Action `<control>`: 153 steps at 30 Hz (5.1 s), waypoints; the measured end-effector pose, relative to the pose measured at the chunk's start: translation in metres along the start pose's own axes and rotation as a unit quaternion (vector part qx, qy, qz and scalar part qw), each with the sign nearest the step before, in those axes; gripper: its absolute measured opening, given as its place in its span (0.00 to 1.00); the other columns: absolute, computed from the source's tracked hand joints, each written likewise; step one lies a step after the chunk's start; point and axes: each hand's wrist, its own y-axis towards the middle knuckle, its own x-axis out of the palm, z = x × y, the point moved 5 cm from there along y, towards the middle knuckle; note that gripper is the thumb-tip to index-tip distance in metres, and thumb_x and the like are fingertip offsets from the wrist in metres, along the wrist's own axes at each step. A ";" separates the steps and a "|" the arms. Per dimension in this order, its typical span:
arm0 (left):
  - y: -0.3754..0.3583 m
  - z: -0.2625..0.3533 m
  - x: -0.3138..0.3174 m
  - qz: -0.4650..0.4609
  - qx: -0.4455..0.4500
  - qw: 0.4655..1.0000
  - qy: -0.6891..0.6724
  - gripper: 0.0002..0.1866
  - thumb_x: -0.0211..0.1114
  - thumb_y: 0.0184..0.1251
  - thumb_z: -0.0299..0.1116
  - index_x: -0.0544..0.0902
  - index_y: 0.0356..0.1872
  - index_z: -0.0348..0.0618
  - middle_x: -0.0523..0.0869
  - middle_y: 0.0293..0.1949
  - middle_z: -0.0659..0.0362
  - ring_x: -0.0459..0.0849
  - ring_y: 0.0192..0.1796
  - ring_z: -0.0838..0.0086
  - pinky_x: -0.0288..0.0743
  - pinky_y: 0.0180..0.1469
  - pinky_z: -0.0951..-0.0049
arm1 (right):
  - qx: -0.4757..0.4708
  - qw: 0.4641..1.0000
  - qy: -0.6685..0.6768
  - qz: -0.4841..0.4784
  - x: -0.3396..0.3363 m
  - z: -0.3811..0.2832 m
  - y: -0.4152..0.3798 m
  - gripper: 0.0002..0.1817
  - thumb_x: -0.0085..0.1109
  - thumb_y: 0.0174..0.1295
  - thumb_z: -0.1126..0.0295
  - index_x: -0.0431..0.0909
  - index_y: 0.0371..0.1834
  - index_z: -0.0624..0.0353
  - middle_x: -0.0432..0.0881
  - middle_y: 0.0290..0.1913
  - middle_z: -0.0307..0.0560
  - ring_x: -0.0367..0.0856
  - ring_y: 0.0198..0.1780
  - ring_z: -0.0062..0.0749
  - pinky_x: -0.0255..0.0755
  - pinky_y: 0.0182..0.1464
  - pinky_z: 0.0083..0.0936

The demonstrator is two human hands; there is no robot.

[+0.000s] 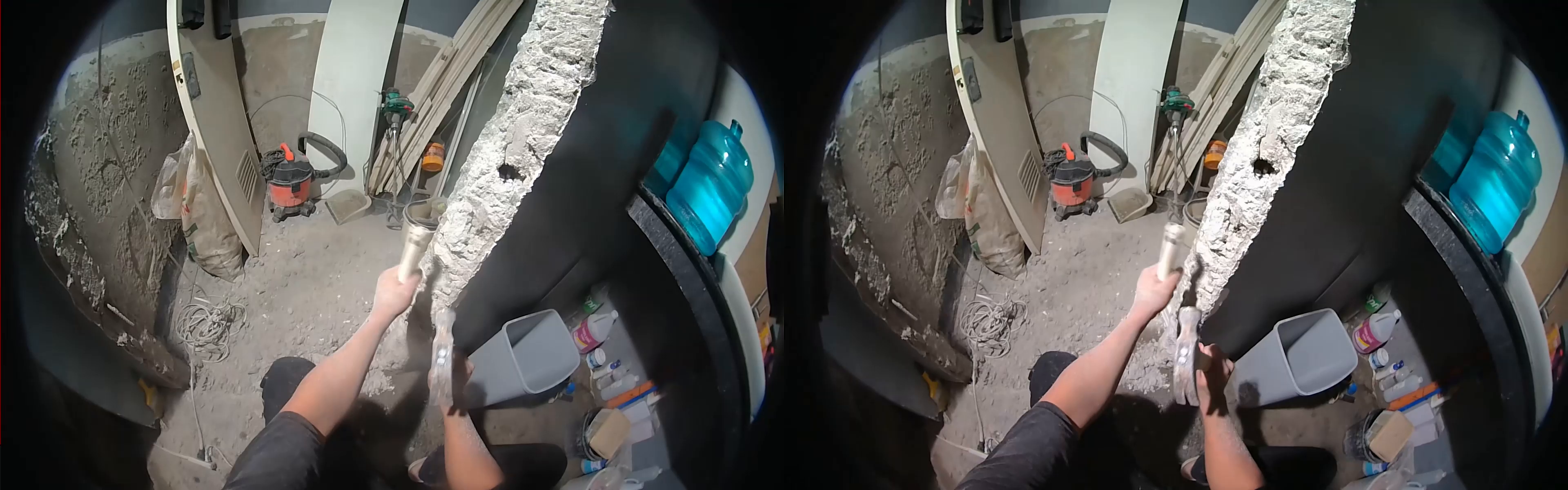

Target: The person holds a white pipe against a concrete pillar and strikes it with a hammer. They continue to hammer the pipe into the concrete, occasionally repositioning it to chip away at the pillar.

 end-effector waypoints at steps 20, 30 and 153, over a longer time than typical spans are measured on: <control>-0.026 0.050 0.012 -0.005 0.097 0.965 0.245 0.09 0.62 0.61 0.39 0.80 0.35 0.46 0.85 0.29 0.43 0.85 0.36 0.44 0.79 0.41 0.48 | 0.170 0.979 -0.083 -0.073 -0.042 -0.040 0.027 0.16 0.51 0.69 0.60 0.80 0.34 0.63 0.81 0.35 0.63 0.78 0.36 0.62 0.71 0.40 0.46; -0.023 0.046 0.013 -0.053 0.039 0.977 0.204 0.11 0.60 0.61 0.39 0.83 0.40 0.47 0.86 0.35 0.42 0.85 0.41 0.44 0.78 0.47 0.48 | 0.199 0.978 -0.056 -0.033 -0.036 -0.043 0.052 0.13 0.61 0.64 0.63 0.82 0.36 0.65 0.84 0.33 0.61 0.79 0.32 0.64 0.73 0.34 0.45; -0.020 0.043 0.012 -0.038 0.025 0.981 0.186 0.12 0.63 0.58 0.36 0.83 0.39 0.41 0.85 0.33 0.40 0.84 0.39 0.42 0.78 0.45 0.48 | 0.258 0.943 0.208 -0.010 -0.011 0.002 0.003 0.26 0.44 0.75 0.49 0.71 0.29 0.61 0.70 0.23 0.39 0.67 0.23 0.26 0.62 0.25 0.22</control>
